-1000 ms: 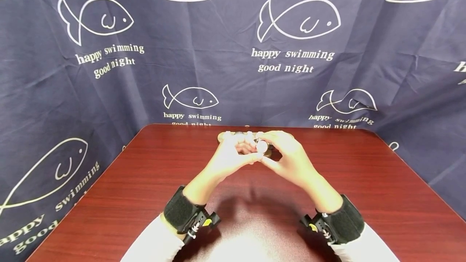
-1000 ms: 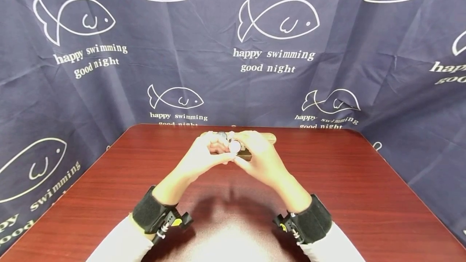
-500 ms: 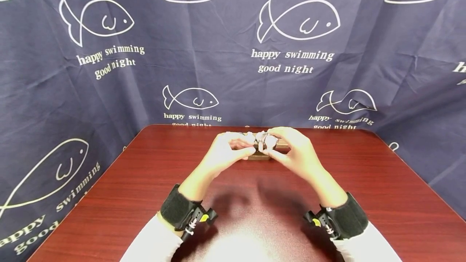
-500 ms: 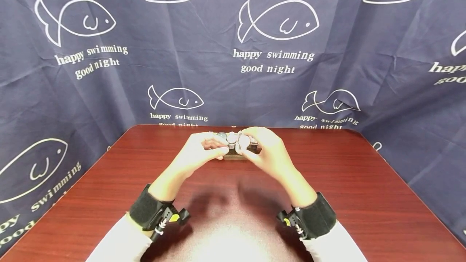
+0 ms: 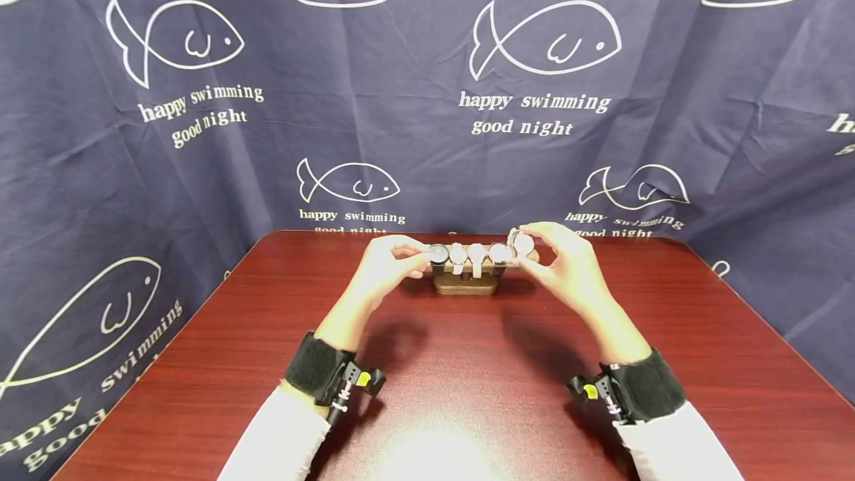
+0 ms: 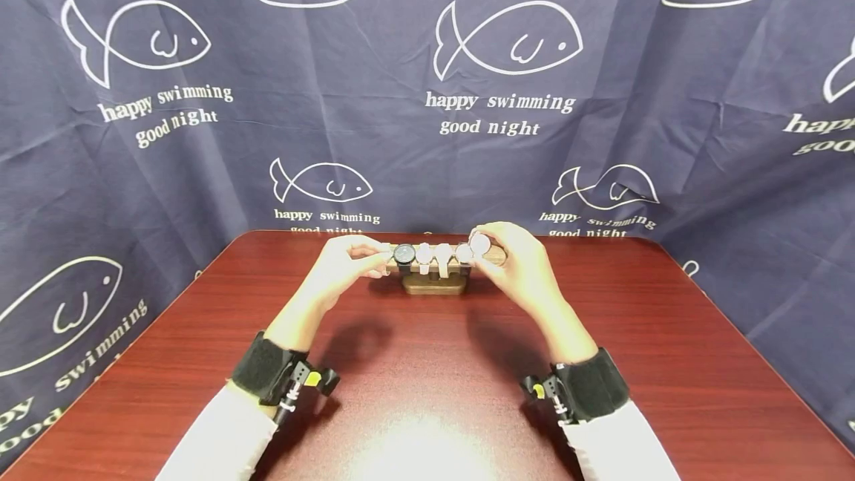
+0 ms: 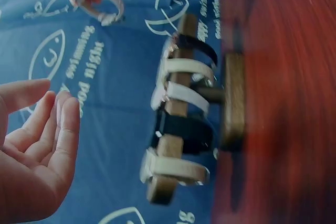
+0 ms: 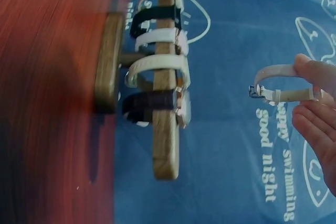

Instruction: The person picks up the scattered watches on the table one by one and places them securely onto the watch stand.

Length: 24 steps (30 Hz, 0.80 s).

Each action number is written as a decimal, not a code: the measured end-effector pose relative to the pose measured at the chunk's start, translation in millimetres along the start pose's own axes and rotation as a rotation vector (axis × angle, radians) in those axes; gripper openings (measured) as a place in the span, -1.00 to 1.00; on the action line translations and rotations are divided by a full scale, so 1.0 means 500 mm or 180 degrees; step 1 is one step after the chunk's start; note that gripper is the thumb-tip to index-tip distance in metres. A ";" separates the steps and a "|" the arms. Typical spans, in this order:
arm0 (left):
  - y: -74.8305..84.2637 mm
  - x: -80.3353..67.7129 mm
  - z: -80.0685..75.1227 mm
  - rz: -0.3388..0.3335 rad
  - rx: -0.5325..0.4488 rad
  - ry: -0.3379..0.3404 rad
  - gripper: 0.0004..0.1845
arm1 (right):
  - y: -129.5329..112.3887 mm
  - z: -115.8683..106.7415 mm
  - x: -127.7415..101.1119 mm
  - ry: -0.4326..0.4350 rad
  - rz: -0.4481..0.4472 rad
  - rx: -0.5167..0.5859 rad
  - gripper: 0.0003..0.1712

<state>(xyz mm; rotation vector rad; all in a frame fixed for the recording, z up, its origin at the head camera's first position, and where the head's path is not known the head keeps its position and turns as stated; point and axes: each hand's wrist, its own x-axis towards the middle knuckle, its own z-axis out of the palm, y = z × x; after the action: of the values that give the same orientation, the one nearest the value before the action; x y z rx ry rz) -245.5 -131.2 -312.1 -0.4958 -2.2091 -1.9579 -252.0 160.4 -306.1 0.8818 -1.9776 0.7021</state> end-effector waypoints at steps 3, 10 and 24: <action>-0.017 0.007 -0.012 -0.0068 -0.0003 0.0073 -0.76 | 0.018 0.000 -0.005 -0.0008 0.0101 -0.0049 -0.47; -0.042 0.016 -0.029 -0.0289 0.0027 0.0247 -0.76 | 0.059 0.004 -0.018 0.0063 0.0260 -0.0057 -0.46; -0.090 0.026 -0.058 -0.0591 0.0158 0.0610 -0.83 | 0.120 0.012 -0.054 -0.0084 0.0669 -0.0208 -0.47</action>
<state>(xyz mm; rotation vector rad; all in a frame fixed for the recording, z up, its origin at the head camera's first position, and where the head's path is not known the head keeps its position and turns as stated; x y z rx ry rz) -275.9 -161.9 -345.9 -0.0935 -2.2441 -1.9379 -291.3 200.4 -341.2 0.6534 -2.1247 0.7426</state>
